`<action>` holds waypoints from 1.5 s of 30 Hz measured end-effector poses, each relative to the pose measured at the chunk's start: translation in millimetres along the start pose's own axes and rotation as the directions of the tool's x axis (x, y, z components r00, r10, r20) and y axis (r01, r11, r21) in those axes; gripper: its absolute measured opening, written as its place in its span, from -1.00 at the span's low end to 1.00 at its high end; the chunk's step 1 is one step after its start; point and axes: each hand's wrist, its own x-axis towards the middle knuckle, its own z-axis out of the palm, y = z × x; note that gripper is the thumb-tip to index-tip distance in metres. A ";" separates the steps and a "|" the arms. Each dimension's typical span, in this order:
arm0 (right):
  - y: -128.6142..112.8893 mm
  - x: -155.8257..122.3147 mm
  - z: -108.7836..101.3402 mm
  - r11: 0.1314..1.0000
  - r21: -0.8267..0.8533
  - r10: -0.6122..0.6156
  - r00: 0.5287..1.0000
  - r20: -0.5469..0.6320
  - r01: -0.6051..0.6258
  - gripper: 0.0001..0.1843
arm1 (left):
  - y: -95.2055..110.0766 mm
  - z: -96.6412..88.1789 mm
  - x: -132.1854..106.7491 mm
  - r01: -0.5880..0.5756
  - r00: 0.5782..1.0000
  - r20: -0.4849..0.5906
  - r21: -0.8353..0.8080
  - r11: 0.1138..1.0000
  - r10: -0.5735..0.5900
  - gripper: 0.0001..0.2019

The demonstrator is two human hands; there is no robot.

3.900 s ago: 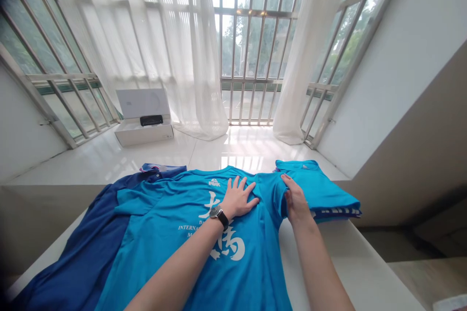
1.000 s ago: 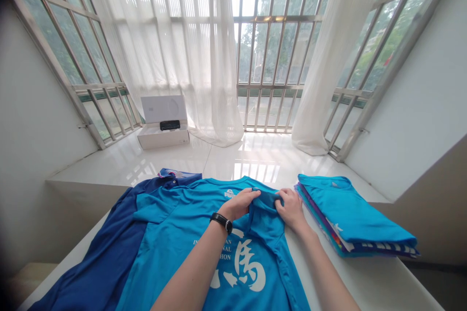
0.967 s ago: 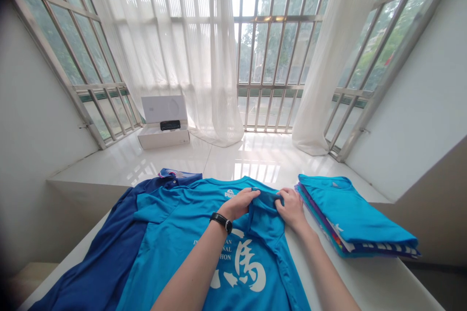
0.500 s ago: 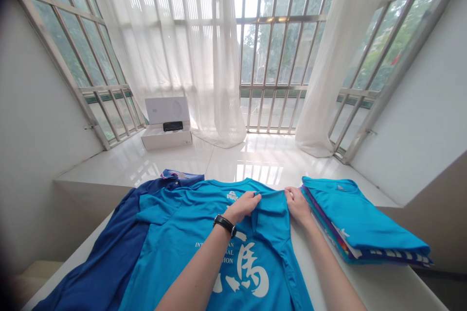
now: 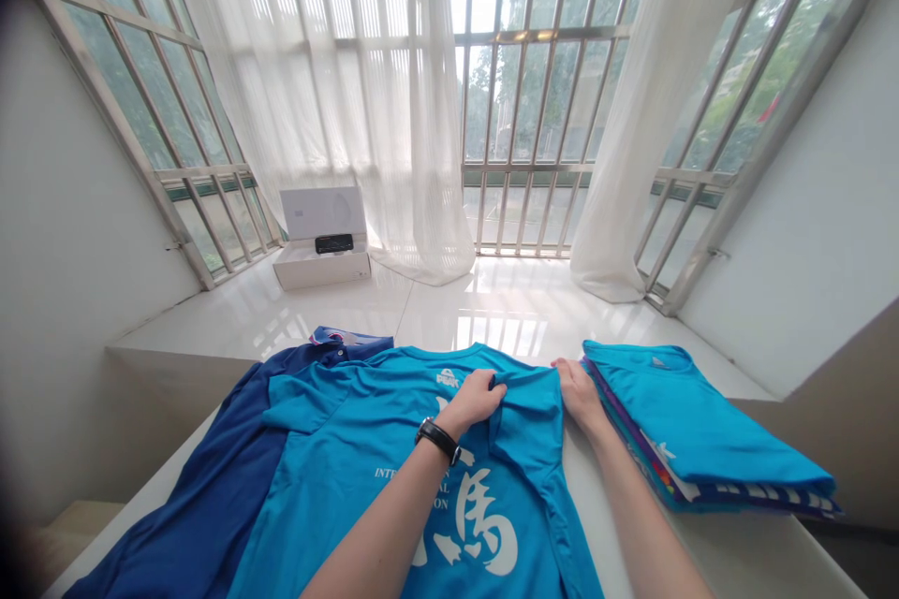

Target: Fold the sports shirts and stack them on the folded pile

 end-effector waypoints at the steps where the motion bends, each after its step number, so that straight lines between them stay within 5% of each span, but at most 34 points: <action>1: 0.8 0.2 0.4 1.000 0.001 -0.004 1.000 -0.004 0.004 -0.49 | -0.2 0.1 0.2 -0.001 1.000 -0.004 0.008 1.000 0.001 -0.81; 17: 3.4 1.0 4.2 0.991 -0.094 -0.102 0.995 -0.011 0.100 -0.58 | 1.9 -6.9 -0.1 0.027 0.999 -0.047 0.101 0.995 -0.023 -0.68; 23: 0.2 -2.0 5.3 0.980 -0.126 -0.146 0.988 0.055 0.152 -0.55 | 4.9 -14.3 -7.1 0.044 0.998 -0.052 0.180 0.983 -0.035 -0.78; 27: -4.8 -7.2 5.7 0.971 -0.144 -0.177 0.980 0.095 0.190 -0.58 | 4.2 -16.2 -8.8 0.062 0.998 -0.032 0.216 0.974 -0.057 -0.68; 32: -6.5 -10.4 5.3 0.957 -0.175 -0.214 0.971 0.104 0.230 -0.63 | 2.0 -15.7 -8.1 0.045 0.999 -0.024 0.211 0.976 -0.041 -0.55; 41: -3.6 -9.7 5.3 0.945 -0.198 -0.243 0.964 0.109 0.261 -0.67 | 3.8 -19.7 -5.6 -0.011 0.999 0.039 0.039 0.999 0.009 -0.68; 45: -7.1 -11.2 6.5 0.956 -0.163 -0.243 0.970 0.034 0.245 -0.67 | 0.0 -22.2 -5.4 -0.046 0.998 0.057 0.102 0.994 0.040 -0.68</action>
